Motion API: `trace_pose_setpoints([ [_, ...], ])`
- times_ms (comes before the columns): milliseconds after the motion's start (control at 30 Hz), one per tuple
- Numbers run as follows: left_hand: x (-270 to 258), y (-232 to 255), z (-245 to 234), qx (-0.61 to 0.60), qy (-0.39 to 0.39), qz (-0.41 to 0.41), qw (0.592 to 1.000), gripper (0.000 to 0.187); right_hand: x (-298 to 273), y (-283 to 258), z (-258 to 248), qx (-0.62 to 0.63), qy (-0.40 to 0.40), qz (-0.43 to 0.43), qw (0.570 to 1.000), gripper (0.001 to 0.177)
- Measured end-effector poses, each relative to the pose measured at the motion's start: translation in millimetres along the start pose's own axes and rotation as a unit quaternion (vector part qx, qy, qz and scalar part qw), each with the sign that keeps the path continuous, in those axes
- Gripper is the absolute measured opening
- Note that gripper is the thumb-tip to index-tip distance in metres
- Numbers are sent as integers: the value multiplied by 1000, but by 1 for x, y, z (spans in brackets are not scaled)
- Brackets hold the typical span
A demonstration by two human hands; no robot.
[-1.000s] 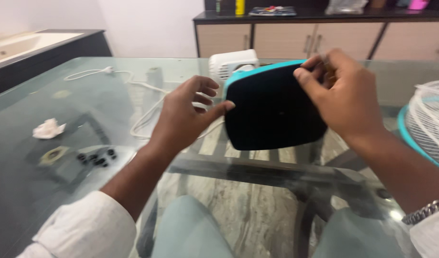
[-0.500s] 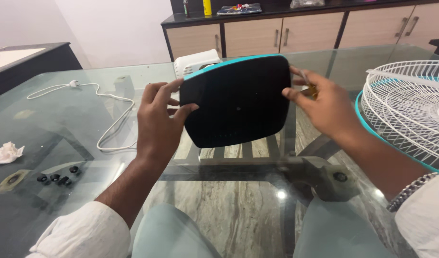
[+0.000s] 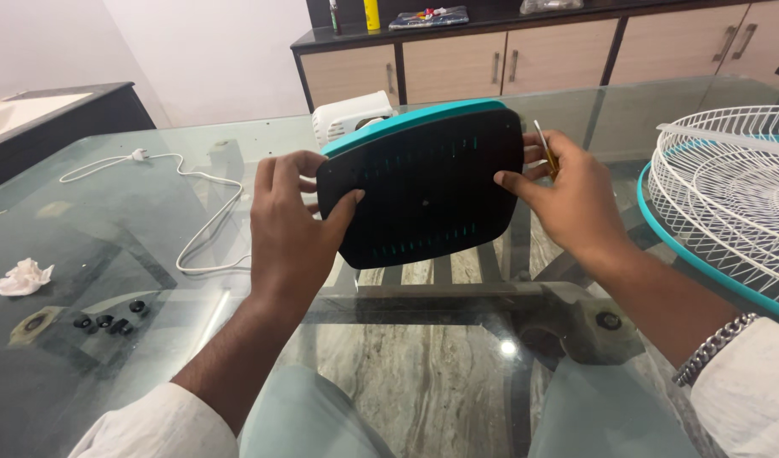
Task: The person uses a screwdriver to remove screws from the back cover of a small teal and black electronic device. They then separate the cover to expose internal wiring and components, and continue to loosen screws on an internal circuit board.
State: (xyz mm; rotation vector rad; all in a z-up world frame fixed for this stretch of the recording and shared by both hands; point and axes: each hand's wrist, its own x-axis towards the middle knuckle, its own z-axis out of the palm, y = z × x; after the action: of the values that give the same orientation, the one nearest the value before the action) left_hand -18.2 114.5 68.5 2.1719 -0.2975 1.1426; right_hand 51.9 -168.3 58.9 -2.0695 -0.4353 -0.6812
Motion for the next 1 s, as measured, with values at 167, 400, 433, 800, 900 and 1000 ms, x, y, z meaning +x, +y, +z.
trace_pose_setpoints([
  [167,6,13,-6,-15,-24,-35,999,43,2,8,-2,11,7,-35,999,37],
  [400,18,24,-13,-70,-187,-72,977,31,-5,18,-7,80,-10,-54,995,54],
  [433,20,24,-13,-64,-210,-72,973,30,-5,20,-9,93,-3,-44,995,60],
  [800,19,-4,-20,-162,-181,-33,969,29,7,23,-14,123,2,39,992,63],
  [900,15,-25,-24,-235,-166,-86,954,29,6,23,-13,158,-21,47,986,56],
  [1000,10,-46,-30,-305,-143,-147,930,28,5,22,-9,179,-45,41,982,55],
])
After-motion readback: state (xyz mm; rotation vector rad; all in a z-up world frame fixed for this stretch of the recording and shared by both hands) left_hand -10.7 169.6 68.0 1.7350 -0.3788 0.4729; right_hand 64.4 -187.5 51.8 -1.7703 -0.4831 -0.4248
